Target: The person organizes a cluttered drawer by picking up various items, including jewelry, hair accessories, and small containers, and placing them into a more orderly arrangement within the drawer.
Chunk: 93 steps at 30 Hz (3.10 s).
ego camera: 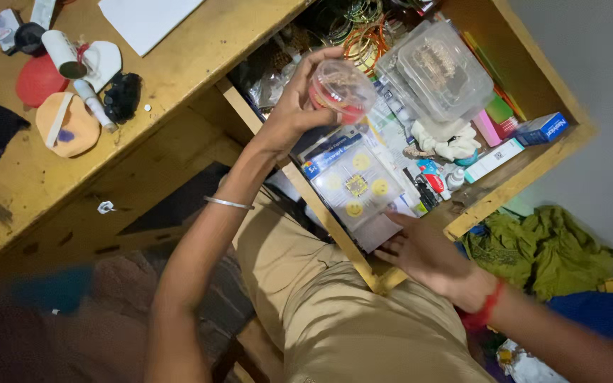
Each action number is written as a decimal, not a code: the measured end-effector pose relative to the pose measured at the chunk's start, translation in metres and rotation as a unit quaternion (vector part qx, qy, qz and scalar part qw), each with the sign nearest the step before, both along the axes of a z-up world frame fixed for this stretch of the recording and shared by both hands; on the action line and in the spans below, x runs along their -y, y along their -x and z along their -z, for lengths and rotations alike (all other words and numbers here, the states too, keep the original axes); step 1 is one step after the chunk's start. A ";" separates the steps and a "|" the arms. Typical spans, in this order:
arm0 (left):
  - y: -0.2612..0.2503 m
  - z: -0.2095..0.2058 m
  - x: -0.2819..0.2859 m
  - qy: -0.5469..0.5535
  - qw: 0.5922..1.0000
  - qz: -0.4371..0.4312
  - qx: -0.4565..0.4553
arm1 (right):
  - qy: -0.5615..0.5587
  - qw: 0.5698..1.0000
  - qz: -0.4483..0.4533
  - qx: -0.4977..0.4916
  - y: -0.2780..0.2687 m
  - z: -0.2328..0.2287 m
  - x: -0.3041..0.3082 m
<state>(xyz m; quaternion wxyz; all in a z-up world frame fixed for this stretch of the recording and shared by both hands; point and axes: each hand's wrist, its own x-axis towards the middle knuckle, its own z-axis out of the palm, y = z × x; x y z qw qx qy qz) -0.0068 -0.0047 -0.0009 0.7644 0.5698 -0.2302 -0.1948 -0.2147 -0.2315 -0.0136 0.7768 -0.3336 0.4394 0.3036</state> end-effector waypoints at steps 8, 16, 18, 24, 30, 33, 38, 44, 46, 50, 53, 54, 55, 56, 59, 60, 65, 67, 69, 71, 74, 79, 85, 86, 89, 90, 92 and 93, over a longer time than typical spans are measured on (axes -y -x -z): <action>0.000 0.003 -0.005 0.014 0.999 -0.019 0.041 | 0.244 0.880 -0.126 0.387 -0.017 -0.038 0.040; -0.004 -0.009 -0.020 0.018 0.997 -0.049 0.065 | 0.492 0.448 -0.476 0.575 -0.152 -0.020 -0.033; -0.005 -0.012 -0.024 0.007 0.993 -0.061 0.097 | 0.470 0.416 -0.520 0.579 -0.163 -0.013 -0.049; -0.002 -0.013 -0.029 0.010 0.993 -0.075 0.087 | 0.529 0.342 -0.402 0.665 -0.159 0.004 -0.057; -0.003 -0.001 -0.030 0.058 0.993 -0.080 0.066 | 0.608 0.321 -0.444 0.574 -0.167 0.021 -0.047; -0.002 0.004 -0.023 0.043 0.990 -0.104 0.080 | 0.558 0.354 -0.455 0.597 -0.174 0.024 -0.040; 0.014 0.012 -0.005 -0.059 0.978 -0.145 0.136 | 0.491 0.552 -0.398 0.545 -0.173 0.032 -0.025; 0.035 0.015 0.011 -0.188 0.942 -0.190 0.205 | 0.217 0.863 -0.126 0.439 -0.182 0.054 0.006; 0.035 0.011 0.010 -0.199 0.922 -0.239 0.232 | 0.358 0.776 -0.160 0.494 -0.176 0.045 0.005; 0.014 0.003 -0.035 -0.346 0.798 -0.401 0.287 | 0.580 0.511 -0.238 0.587 -0.170 0.010 -0.016; -0.034 0.001 -0.082 -0.422 0.685 -0.501 0.318 | 0.596 0.474 -0.266 0.592 -0.171 -0.002 -0.039; -0.047 0.002 -0.096 -0.426 0.681 -0.509 0.309 | 0.596 0.474 -0.275 0.587 -0.171 -0.003 -0.045; -0.057 0.004 -0.108 -0.430 0.677 -0.517 0.299 | 0.631 0.402 -0.268 0.607 -0.172 -0.003 -0.049; -0.064 0.007 -0.119 -0.443 0.661 -0.520 0.310 | 0.661 0.327 -0.260 0.623 -0.174 -0.003 -0.052; -0.076 0.015 -0.141 -0.469 0.624 -0.527 0.335 | 0.637 0.226 -0.305 0.671 -0.193 0.004 -0.055; -0.078 0.017 -0.143 -0.469 0.623 -0.526 0.340 | 0.612 0.214 -0.333 0.685 -0.200 0.009 -0.055; -0.067 0.020 -0.141 -0.457 0.625 -0.532 0.343 | 0.548 0.187 -0.418 0.700 -0.209 0.026 -0.052; -0.066 0.016 -0.140 -0.456 0.622 -0.534 0.347 | 0.531 0.196 -0.426 0.706 -0.209 0.021 -0.048; -0.064 0.012 -0.139 -0.457 0.624 -0.531 0.346 | 0.536 0.179 -0.434 0.701 -0.205 0.014 -0.045; -0.060 0.008 -0.138 -0.454 0.629 -0.531 0.341 | 0.538 0.163 -0.429 0.707 -0.200 0.007 -0.039; -0.057 0.001 -0.138 -0.448 0.634 -0.535 0.334 | 0.540 0.157 -0.398 0.725 -0.199 -0.005 -0.033; -0.051 -0.008 -0.128 -0.470 0.607 -0.537 0.349 | 0.558 0.155 -0.417 0.701 -0.192 -0.021 -0.020; 0.002 -0.015 -0.097 -0.446 0.616 -0.570 0.312 | 0.548 0.143 -0.417 0.711 -0.170 -0.027 -0.002; 0.009 -0.016 -0.093 -0.442 0.627 -0.566 0.302 | 0.543 0.148 -0.413 0.716 -0.164 -0.029 0.004; 0.035 -0.022 -0.079 -0.426 0.663 -0.551 0.275 | 0.549 0.153 -0.426 0.702 -0.149 -0.033 0.014; 0.043 -0.025 -0.074 -0.414 0.677 -0.545 0.270 | 0.556 0.152 -0.433 0.693 -0.146 -0.036 0.017; 0.056 -0.031 -0.062 -0.388 0.698 -0.535 0.275 | 0.537 0.161 -0.430 0.708 -0.139 -0.043 0.024; 0.061 -0.033 -0.058 -0.374 0.706 -0.531 0.284 | 0.527 0.165 -0.428 0.715 -0.134 -0.048 0.028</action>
